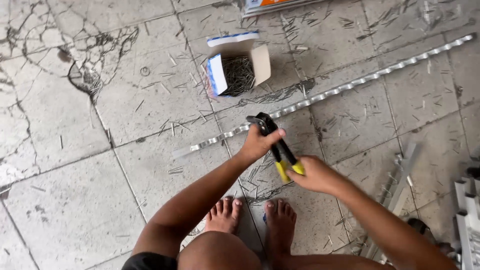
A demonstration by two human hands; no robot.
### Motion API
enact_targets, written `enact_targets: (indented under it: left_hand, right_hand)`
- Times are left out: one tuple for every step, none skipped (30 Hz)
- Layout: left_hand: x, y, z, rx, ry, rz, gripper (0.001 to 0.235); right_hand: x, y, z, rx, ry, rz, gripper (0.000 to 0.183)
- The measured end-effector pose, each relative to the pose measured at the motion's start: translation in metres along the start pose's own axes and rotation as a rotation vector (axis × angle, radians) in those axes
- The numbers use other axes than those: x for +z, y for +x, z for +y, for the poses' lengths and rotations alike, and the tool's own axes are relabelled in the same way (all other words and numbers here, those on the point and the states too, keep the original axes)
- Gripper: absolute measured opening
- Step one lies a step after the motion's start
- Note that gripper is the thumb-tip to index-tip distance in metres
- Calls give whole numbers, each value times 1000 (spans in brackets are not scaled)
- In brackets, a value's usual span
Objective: Installing rivets into a metal profile using a hand riveter on the floor
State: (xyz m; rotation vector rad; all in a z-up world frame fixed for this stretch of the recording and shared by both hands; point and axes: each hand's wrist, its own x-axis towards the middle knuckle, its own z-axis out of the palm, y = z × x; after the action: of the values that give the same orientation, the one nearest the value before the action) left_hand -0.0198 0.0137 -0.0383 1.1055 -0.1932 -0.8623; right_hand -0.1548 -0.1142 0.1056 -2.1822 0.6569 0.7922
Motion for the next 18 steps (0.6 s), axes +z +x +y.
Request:
enact_targets:
  left_hand:
    - [-6, -6, 23, 7, 1, 22, 40]
    - [-12, -12, 47, 134, 44, -102, 38]
    - [-18, -25, 68, 241, 89, -233, 42]
    - [-17, -33, 83, 229, 92, -218, 42]
    - [-16, -38, 98, 177, 97, -230, 33]
    - [-14, -43, 113, 124, 101, -242, 27]
    - [-23, -50, 119, 124, 107, -219, 27]
    - [-31, -57, 126, 185, 352, -223, 34]
    - [-39, -63, 133, 242, 602, -235, 46]
    - [-43, -73, 141, 239, 612, -222, 46]
    - [-47, -82, 150, 168, 848, -305, 49]
    - [-51, -91, 158, 88, 1082, -388, 53]
    - [-57, -100, 161, 80, 1089, -371, 53]
    - [-62, -110, 164, 103, 1153, -363, 49]
    - [-67, -122, 166, 119, 1213, -357, 46]
    - [-68, -130, 164, 104, 1216, -341, 46]
    - [-69, -136, 163, 108, 1206, -303, 45]
    - [-70, -143, 162, 113, 1195, -265, 45]
  right_hand:
    - [-27, -12, -18, -16, -10, -14, 25]
    - [-53, -24, -35, 94, -32, -115, 22]
    - [-75, -40, -52, 218, -42, -220, 19]
    - [-83, -34, -63, 214, -42, -240, 19]
    - [-90, -29, -73, 132, -214, -314, 30]
    - [-97, -23, -84, 44, -385, -386, 41]
    - [-99, -8, -92, 27, -392, -400, 41]
    - [-100, 7, -102, -50, -374, -429, 33]
    - [-101, 21, -112, -125, -348, -449, 30]
    - [-96, 45, -115, -141, -349, -455, 30]
    - [-93, 70, -121, -333, -411, -203, 23]
    - [-89, 94, -127, -522, -461, 55, 17]
    - [-89, 126, -132, -540, -459, 47, 17]
    - [-87, 159, -138, -614, -723, 272, 16]
    - [-82, 190, -143, -677, -980, 500, 19]
    - [-80, 206, -139, -696, -972, 489, 19]
    - [-79, 223, -136, -737, -1014, 566, 14]
    - [-77, 240, -134, -777, -1053, 646, 15]
